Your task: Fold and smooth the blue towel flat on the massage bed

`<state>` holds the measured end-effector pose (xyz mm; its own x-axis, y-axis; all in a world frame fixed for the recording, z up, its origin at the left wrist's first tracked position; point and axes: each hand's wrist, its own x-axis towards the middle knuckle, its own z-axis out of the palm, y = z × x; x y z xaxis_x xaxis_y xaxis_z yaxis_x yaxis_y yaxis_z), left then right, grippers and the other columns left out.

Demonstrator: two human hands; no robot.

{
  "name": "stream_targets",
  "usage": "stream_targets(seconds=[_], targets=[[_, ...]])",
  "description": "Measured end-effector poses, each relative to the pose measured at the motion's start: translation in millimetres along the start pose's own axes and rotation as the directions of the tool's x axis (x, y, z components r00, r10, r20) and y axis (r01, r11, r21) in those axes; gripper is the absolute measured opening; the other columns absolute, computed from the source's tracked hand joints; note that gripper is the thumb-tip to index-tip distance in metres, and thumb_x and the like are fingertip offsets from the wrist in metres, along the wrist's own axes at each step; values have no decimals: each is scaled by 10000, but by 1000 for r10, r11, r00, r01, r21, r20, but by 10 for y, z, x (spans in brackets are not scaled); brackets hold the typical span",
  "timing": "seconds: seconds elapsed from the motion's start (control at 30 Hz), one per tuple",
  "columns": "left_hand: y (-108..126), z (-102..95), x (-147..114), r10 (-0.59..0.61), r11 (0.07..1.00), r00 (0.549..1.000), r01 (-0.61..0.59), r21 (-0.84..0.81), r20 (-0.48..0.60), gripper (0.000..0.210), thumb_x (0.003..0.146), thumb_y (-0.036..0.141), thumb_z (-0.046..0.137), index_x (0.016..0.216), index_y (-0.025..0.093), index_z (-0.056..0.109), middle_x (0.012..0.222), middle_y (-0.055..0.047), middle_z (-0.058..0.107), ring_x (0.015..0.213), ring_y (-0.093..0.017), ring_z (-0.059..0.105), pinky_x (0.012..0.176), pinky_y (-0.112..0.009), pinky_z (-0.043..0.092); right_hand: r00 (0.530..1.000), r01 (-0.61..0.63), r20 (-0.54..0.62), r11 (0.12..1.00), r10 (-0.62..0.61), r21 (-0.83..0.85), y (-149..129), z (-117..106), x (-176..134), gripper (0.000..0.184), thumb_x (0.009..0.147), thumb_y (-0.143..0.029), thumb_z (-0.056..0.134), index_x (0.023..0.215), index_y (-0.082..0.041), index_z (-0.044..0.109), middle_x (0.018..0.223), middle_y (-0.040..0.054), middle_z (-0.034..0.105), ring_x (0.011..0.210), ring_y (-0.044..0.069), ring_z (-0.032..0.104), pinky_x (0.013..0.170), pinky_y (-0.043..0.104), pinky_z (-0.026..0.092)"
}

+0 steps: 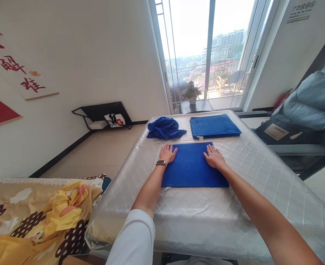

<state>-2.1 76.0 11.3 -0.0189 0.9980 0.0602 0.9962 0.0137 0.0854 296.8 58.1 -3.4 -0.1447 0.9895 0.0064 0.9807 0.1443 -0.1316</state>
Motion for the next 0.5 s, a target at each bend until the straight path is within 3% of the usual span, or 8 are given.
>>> stream_targets(seconds=[0.07,0.13,0.23,0.3,0.37,0.43,0.5], targets=[[130,-52,-11,-76,997,994,78,27,-84,705,1030,532,150,1548,100,356,1620,-144,316,1521,-287,218,1234,-484,164,1000,6,-13,1000,-6,5,-6,-2,-3,722,1020,-483,159,1596,-52,220,1669,111,179,1538,212,130,1245,394,111],[399,-79,-37,-76,997,981,80,20,-177,673,1041,473,139,1527,84,396,1601,-157,352,1513,-299,239,1225,-497,187,1000,11,-21,1000,-11,12,-14,-11,-11,719,1021,-480,163,1594,-52,228,1668,114,187,1537,213,137,1245,390,111],[1040,-45,-93,176,983,967,-183,-22,-183,664,1046,477,128,1514,112,426,1586,-137,391,1500,-258,282,1228,-442,210,1000,7,-23,1000,-7,15,-14,-29,-38,714,1019,-469,175,1591,-46,234,1667,119,190,1535,224,150,1245,400,115],[1504,23,-118,344,931,928,-357,-77,-141,671,1046,501,122,1531,130,399,1593,-117,386,1502,-231,280,1233,-414,208,1000,23,-19,1000,-23,4,1,-36,-61,692,1011,-429,221,1595,-57,231,1670,109,180,1536,225,145,1244,398,120],[1856,102,-120,419,893,904,-427,-144,-83,698,1042,528,100,1540,125,376,1609,-114,354,1509,-218,263,1235,-405,209,999,52,-14,999,-52,-12,23,-36,-79,696,988,-390,304,1603,-76,214,1673,102,173,1539,217,130,1243,377,119],[2002,169,-107,418,888,908,-414,-198,-26,720,1037,541,66,1547,127,361,1614,-117,343,1508,-213,266,1231,-408,223,998,68,-14,998,-69,-15,40,-28,-82,707,973,-363,342,1608,-88,198,1673,100,176,1539,211,128,1242,361,124],[1922,208,-93,390,900,921,-382,-212,-2,739,1028,558,39,1554,139,346,1615,-113,340,1509,-212,265,1233,-415,216,998,52,-19,999,-52,-1,42,-18,-67,680,990,-360,287,1605,-82,209,1670,100,188,1536,212,145,1241,372,135]])
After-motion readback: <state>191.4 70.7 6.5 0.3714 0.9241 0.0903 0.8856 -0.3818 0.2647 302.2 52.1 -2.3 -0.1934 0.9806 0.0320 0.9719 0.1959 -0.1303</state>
